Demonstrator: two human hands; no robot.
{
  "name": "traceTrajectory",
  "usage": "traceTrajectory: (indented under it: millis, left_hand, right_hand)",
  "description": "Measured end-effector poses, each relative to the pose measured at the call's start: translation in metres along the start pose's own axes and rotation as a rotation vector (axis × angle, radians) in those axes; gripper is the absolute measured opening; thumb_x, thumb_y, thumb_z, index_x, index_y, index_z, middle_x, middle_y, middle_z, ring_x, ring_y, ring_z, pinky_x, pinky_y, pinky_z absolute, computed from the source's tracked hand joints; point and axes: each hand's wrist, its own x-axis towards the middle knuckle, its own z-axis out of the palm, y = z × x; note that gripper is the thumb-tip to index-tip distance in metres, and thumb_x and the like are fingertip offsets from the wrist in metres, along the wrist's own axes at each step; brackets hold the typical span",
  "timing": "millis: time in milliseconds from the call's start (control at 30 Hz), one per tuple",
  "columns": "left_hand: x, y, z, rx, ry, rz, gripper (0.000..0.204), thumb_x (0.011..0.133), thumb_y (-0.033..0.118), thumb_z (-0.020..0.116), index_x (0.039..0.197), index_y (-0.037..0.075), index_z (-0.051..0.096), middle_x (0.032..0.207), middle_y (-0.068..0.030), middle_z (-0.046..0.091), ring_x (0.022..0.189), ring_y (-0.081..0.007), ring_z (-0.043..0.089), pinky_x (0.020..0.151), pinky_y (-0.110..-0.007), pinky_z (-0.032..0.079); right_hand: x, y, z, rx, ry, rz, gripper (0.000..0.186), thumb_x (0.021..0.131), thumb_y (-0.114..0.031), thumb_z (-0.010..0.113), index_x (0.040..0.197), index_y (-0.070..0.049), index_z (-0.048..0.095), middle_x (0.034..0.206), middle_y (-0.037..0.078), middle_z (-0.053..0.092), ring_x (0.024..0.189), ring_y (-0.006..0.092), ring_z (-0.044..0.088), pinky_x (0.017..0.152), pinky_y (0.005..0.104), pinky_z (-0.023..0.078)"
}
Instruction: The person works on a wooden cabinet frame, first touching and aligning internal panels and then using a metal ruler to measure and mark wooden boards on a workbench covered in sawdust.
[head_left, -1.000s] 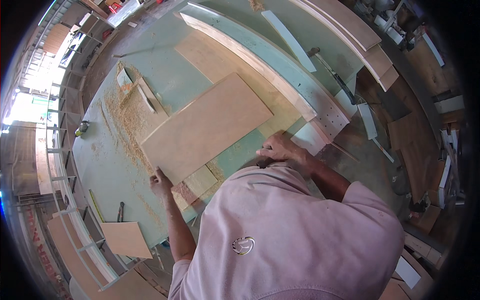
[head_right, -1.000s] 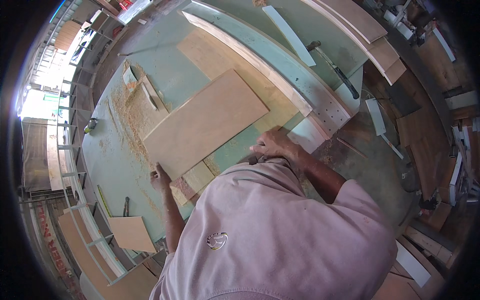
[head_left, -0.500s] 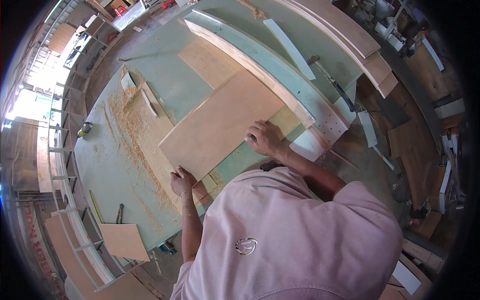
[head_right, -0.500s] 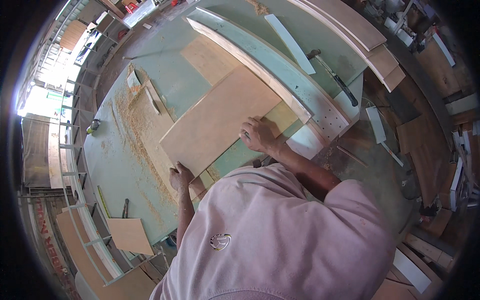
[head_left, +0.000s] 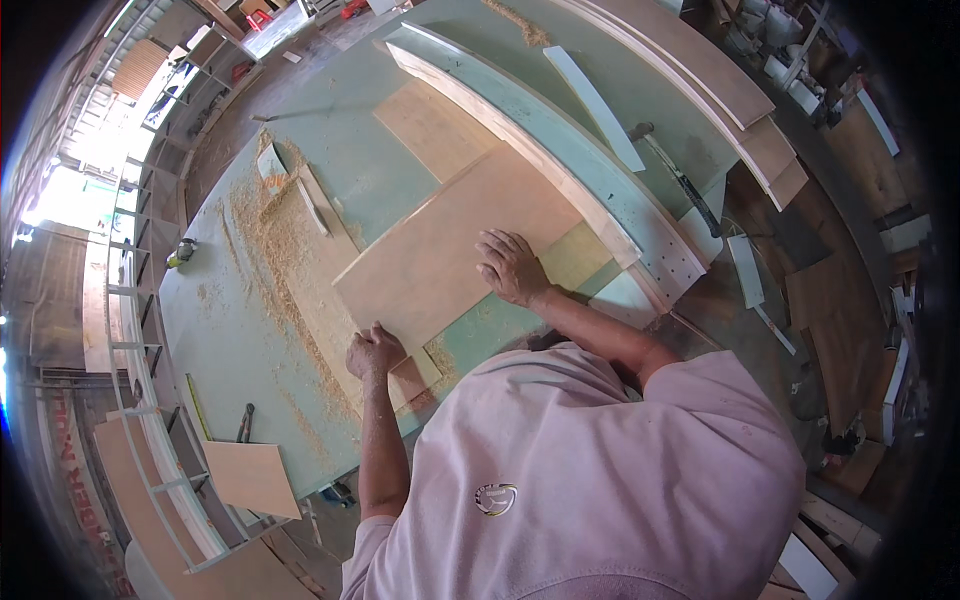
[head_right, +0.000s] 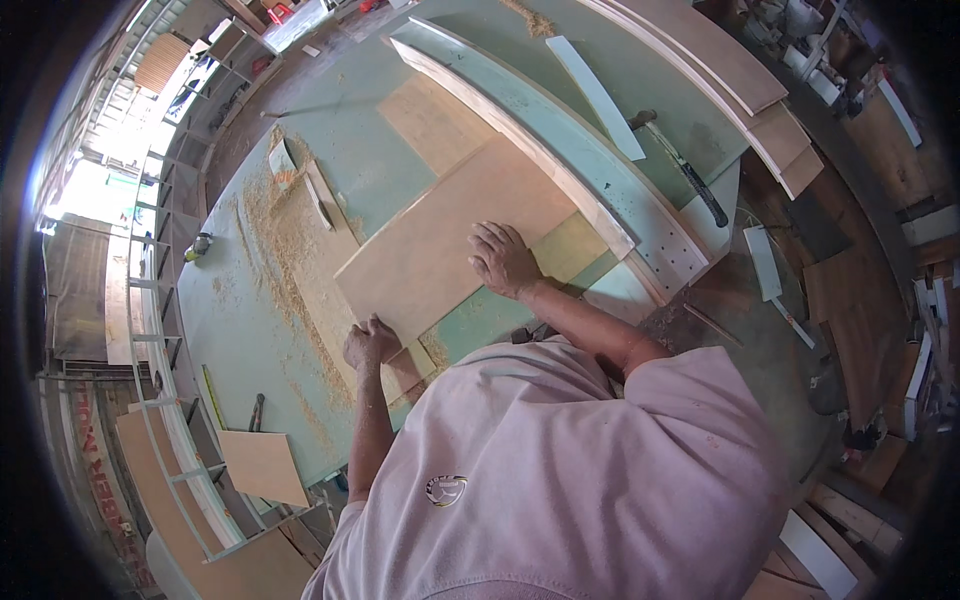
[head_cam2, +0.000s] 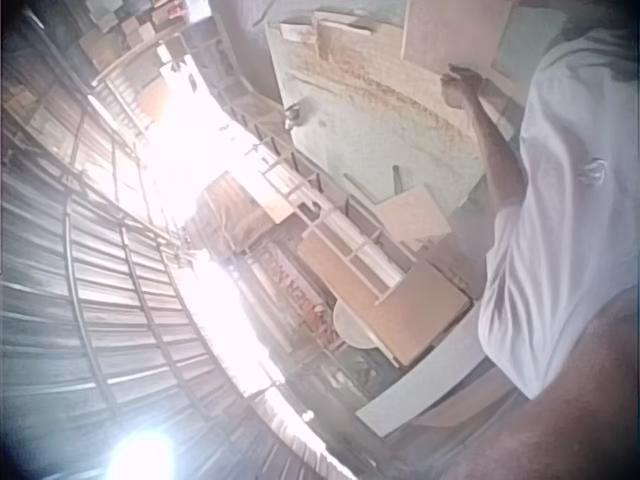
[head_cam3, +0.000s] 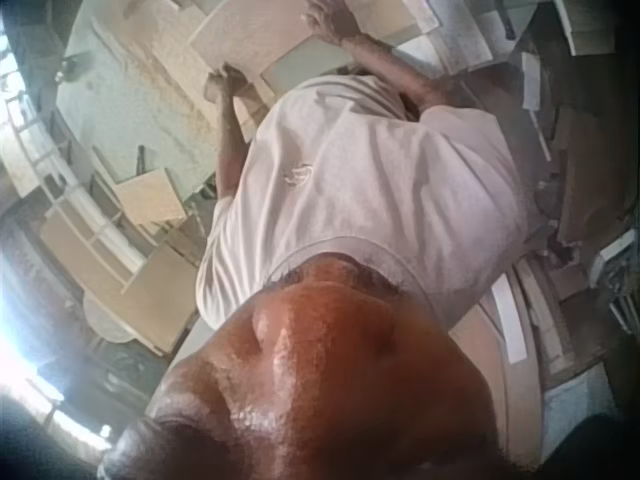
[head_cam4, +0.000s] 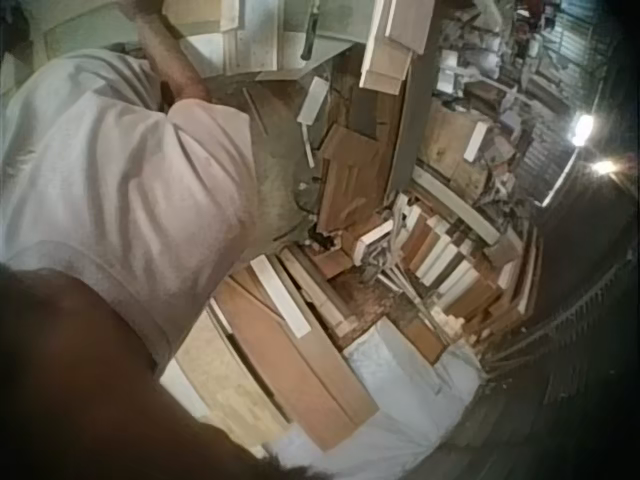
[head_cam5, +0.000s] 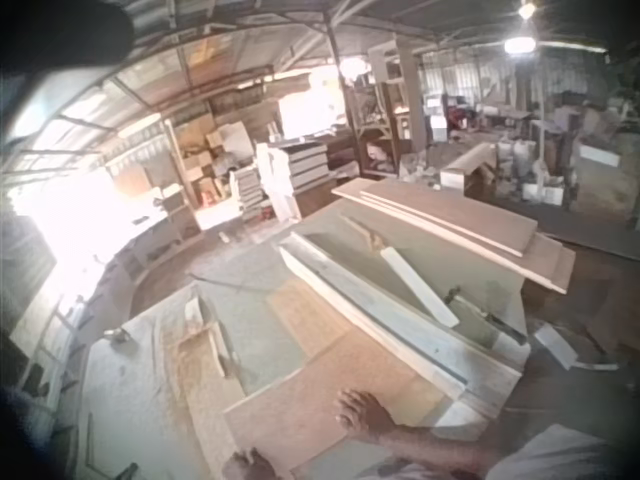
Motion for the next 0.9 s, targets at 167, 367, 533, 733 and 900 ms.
traceTrajectory:
  millis: [167,367,533,733,900]
  left_hand:
    - [0.009,0.005,-0.002,-0.001,-0.028,0.020,0.063,0.086,0.064,0.060,0.092,0.002,0.069,0.094,-0.0229,0.071,0.093,-0.0399,0.070,0.083,-0.049,0.054]
    - [0.011,0.006,-0.005,0.014,-0.069,0.009,0.066,0.085,0.066,0.060,0.095,0.002,0.069,0.095,-0.0234,0.071,0.094,-0.0394,0.070,0.084,-0.048,0.055]
    - [0.008,0.011,-0.009,-0.009,-0.101,0.008,0.068,0.084,0.068,0.061,0.097,0.001,0.069,0.097,-0.0236,0.071,0.095,-0.0397,0.070,0.085,-0.048,0.054]
    - [0.017,0.010,-0.007,-0.030,-0.085,-0.012,0.071,0.082,0.068,0.062,0.100,0.000,0.069,0.098,-0.0243,0.071,0.097,-0.0393,0.070,0.086,-0.048,0.054]
    - [0.021,0.010,-0.013,-0.033,-0.125,-0.013,0.070,0.082,0.067,0.062,0.100,0.000,0.069,0.098,-0.0245,0.071,0.098,-0.0395,0.070,0.086,-0.048,0.054]
  right_hand:
    - [0.003,0.002,0.003,-0.045,-0.009,0.023,0.045,0.095,-0.031,0.055,0.128,-0.001,0.057,0.141,0.016,0.053,0.134,0.0302,0.045,0.114,0.0459,0.030]
    - [0.012,-0.007,0.001,-0.112,-0.059,0.051,0.044,0.095,-0.031,0.054,0.127,0.000,0.058,0.138,0.018,0.055,0.134,0.0322,0.045,0.115,0.0458,0.029]
    - [0.031,-0.006,0.020,-0.072,-0.090,-0.016,0.048,0.096,-0.032,0.052,0.129,0.002,0.057,0.141,0.020,0.053,0.136,0.0343,0.043,0.117,0.0469,0.027]
    - [0.044,-0.002,0.047,-0.090,-0.071,0.032,0.049,0.098,-0.031,0.047,0.132,0.003,0.056,0.144,0.021,0.051,0.140,0.0348,0.041,0.120,0.0464,0.025]
    - [0.047,-0.004,0.050,-0.098,-0.084,0.037,0.049,0.099,-0.031,0.046,0.133,0.002,0.056,0.146,0.020,0.050,0.140,0.0342,0.040,0.119,0.0466,0.026]
